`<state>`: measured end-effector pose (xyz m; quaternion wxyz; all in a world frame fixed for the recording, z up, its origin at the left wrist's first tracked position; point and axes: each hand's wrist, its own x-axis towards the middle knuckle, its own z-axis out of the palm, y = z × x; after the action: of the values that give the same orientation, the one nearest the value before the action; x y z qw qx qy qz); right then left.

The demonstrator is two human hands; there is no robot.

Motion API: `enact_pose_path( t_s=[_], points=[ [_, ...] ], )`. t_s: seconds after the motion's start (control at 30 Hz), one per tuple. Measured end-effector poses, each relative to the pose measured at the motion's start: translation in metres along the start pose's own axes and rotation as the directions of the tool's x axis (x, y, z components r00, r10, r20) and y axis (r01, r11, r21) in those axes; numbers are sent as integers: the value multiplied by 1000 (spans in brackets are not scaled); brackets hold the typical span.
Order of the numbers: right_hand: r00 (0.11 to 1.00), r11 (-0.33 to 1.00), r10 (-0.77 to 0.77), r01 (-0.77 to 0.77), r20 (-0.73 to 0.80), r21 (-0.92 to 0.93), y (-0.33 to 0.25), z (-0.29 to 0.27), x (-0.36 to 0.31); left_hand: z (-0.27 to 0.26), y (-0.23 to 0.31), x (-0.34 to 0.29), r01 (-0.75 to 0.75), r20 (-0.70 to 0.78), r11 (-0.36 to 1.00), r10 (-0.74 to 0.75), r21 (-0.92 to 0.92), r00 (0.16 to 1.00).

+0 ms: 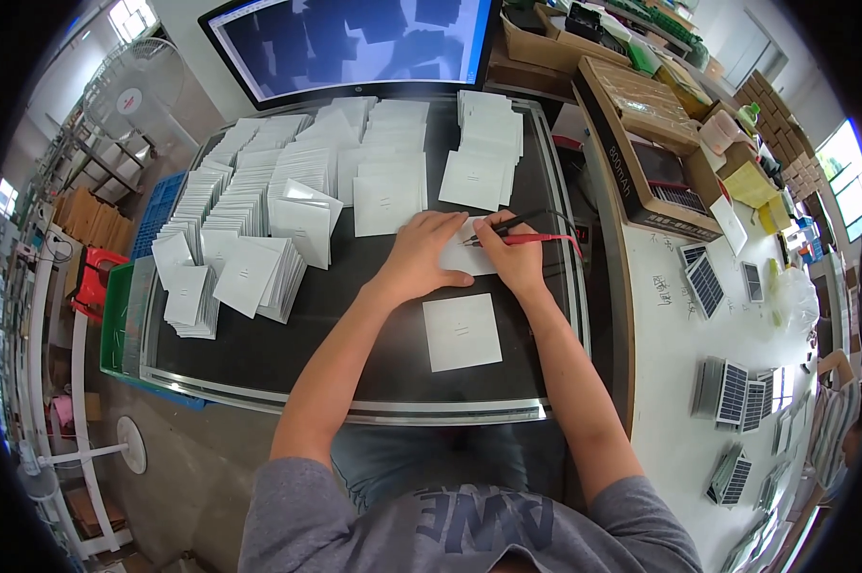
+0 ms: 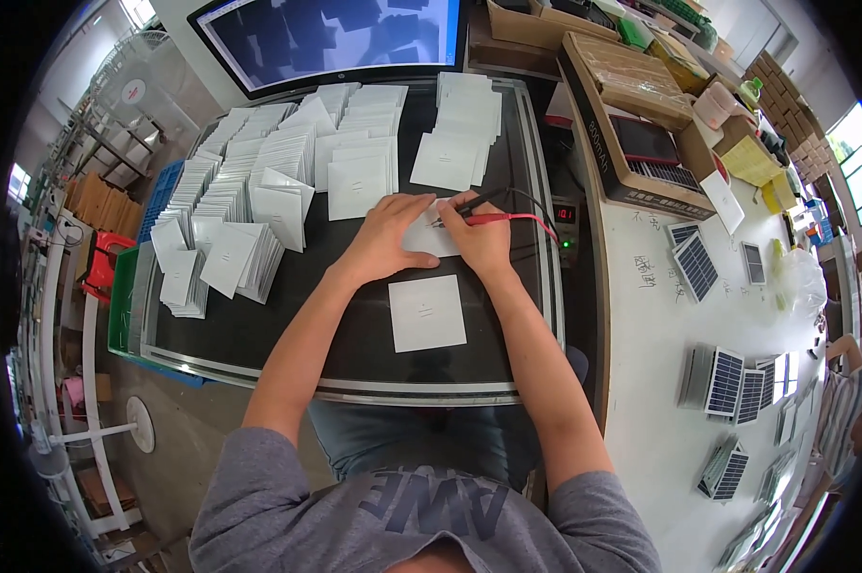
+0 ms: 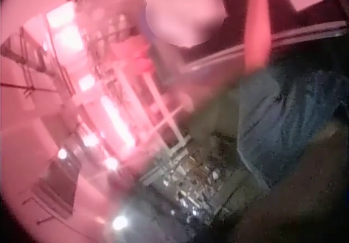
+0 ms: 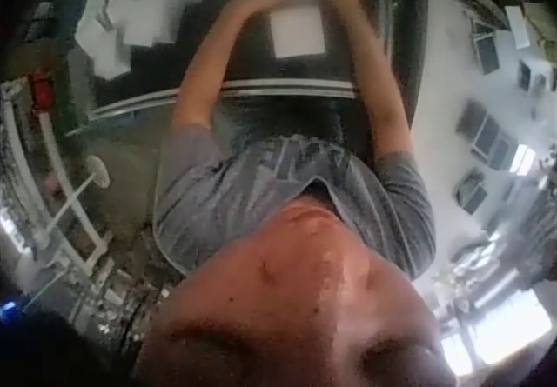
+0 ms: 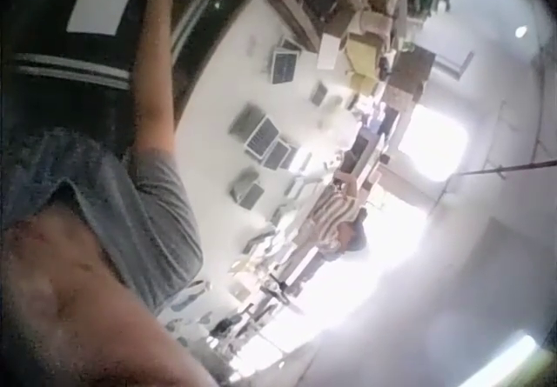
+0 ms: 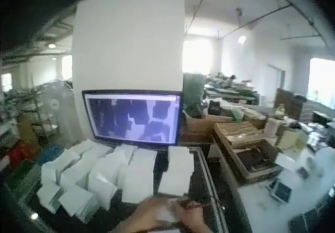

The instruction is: The person solders or tests small electronic components on a workbench using a soldering iron.

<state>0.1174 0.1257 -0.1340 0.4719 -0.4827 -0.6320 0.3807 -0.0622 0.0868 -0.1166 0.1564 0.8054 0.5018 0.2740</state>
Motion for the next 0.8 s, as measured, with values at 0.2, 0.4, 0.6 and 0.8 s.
enact_pose_path(
  t_s=[0.2,0.4,0.6,0.8],
  points=[
    [1000,998,-7,7,-12,-59,1,0,-1,-1,2,1,-4,-8,1000,4,6,1000],
    [995,992,-100,97,28,86,12,-4,1,-7,6,2,-2,11,1000,1,25,1000],
    [956,744,248,-84,-158,663,8,-26,8,-32,17,-9,37,329,990,10,-136,944],
    [951,670,283,-105,-122,735,9,-32,8,-37,54,-32,-189,480,981,183,-35,858]
  ],
)
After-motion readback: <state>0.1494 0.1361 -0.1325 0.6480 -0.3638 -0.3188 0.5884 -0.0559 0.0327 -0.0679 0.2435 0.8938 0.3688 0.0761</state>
